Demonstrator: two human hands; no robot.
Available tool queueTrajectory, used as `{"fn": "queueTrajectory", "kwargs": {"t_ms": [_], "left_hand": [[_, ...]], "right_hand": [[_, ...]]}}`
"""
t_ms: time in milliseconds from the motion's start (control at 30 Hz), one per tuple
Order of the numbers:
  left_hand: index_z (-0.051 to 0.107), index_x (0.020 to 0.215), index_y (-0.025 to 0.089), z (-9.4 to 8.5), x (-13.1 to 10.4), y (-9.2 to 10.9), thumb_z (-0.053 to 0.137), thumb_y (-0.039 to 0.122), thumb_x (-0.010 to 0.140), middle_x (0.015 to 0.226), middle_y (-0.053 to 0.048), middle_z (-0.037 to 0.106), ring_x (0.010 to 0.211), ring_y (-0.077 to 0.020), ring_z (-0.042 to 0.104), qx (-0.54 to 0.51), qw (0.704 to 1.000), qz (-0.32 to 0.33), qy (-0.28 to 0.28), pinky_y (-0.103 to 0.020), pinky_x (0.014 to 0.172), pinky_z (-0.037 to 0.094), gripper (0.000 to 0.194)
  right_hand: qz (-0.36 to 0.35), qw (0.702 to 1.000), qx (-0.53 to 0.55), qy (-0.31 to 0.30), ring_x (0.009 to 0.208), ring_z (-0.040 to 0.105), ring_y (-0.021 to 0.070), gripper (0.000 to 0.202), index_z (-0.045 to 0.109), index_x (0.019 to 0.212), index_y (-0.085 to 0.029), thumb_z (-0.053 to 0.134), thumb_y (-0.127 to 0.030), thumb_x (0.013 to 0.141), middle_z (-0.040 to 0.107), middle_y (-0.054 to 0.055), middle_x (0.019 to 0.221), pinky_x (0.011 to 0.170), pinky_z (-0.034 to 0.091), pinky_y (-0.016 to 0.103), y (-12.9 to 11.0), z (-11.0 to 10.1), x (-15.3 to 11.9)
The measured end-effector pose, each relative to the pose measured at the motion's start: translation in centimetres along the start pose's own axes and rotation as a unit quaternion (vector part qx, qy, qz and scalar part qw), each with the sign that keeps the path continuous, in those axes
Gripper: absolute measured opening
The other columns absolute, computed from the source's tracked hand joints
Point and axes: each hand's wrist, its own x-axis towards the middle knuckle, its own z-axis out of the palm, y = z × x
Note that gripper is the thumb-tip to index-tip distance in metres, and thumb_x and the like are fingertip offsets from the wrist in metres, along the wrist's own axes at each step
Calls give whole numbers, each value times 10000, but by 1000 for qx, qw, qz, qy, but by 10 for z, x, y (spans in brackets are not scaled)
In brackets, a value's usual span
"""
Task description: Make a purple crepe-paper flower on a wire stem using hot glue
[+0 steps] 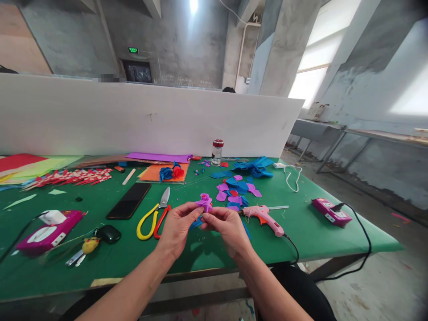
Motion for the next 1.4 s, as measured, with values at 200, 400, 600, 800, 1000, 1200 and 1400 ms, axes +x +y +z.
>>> {"fn": "queueTrajectory", "kwargs": {"t_ms": [200, 400, 600, 800, 1000, 1200, 1400], "left_hand": [[767, 758, 190, 2, -3, 4, 788, 273, 661, 828, -34, 719, 850, -177, 620, 25, 998, 56, 3, -268, 779, 490, 129], [773, 771, 199, 2, -6, 13, 788, 298, 654, 849, -50, 655, 795, -187, 576, 78, 990, 118, 5, -269, 661, 497, 154], [774, 837, 190, 2, -10, 14, 776, 304, 678, 901, -63, 646, 803, -188, 572, 63, 992, 108, -27, -287, 686, 506, 196], [760, 816, 205, 2, -10, 12, 774, 291, 685, 886, -45, 653, 791, -180, 570, 39, 993, 105, -39, -286, 683, 487, 157], [770, 808, 223, -3, -8, 15, 772, 264, 689, 864, -46, 681, 763, -173, 542, 124, 975, 181, -29, -269, 665, 435, 126], [762, 821, 209, -3, -9, 14, 757, 252, 708, 866, -58, 679, 774, -183, 551, 136, 967, 207, -49, -285, 681, 437, 121], [766, 809, 217, -3, -7, 10, 774, 233, 690, 867, -53, 665, 768, -170, 550, 104, 971, 210, -49, -277, 672, 442, 120]], "right_hand": [[-33, 999, -25, 14, 562, 633, 138, 265, 776, 805, -170, 810, -364, 627, 728, 29, 689, 614, 529, 279, -1, 0, 1], [-125, 987, -105, -7, 603, 639, 182, 152, 778, 752, -216, 730, -356, 716, 698, 9, 615, 642, 530, 314, -2, -1, 1], [-164, 976, -144, -21, 621, 627, 192, 130, 786, 791, -240, 698, -326, 751, 696, 13, 631, 647, 511, 316, 2, -4, 2], [-178, 973, -138, -44, 628, 612, 181, 134, 788, 831, -252, 668, -299, 792, 691, 11, 650, 644, 492, 298, 4, -8, 3], [-195, 968, -152, -47, 640, 606, 184, 125, 784, 797, -244, 665, -281, 792, 683, 12, 648, 657, 490, 303, 1, -12, 4], [-194, 973, -119, -43, 612, 621, 176, 108, 785, 810, -246, 687, -275, 776, 693, 10, 640, 632, 500, 293, 4, -15, 3], [-225, 967, -115, -41, 617, 631, 170, 86, 788, 807, -239, 727, -257, 748, 714, 15, 668, 627, 510, 272, 7, -21, 7]]}}
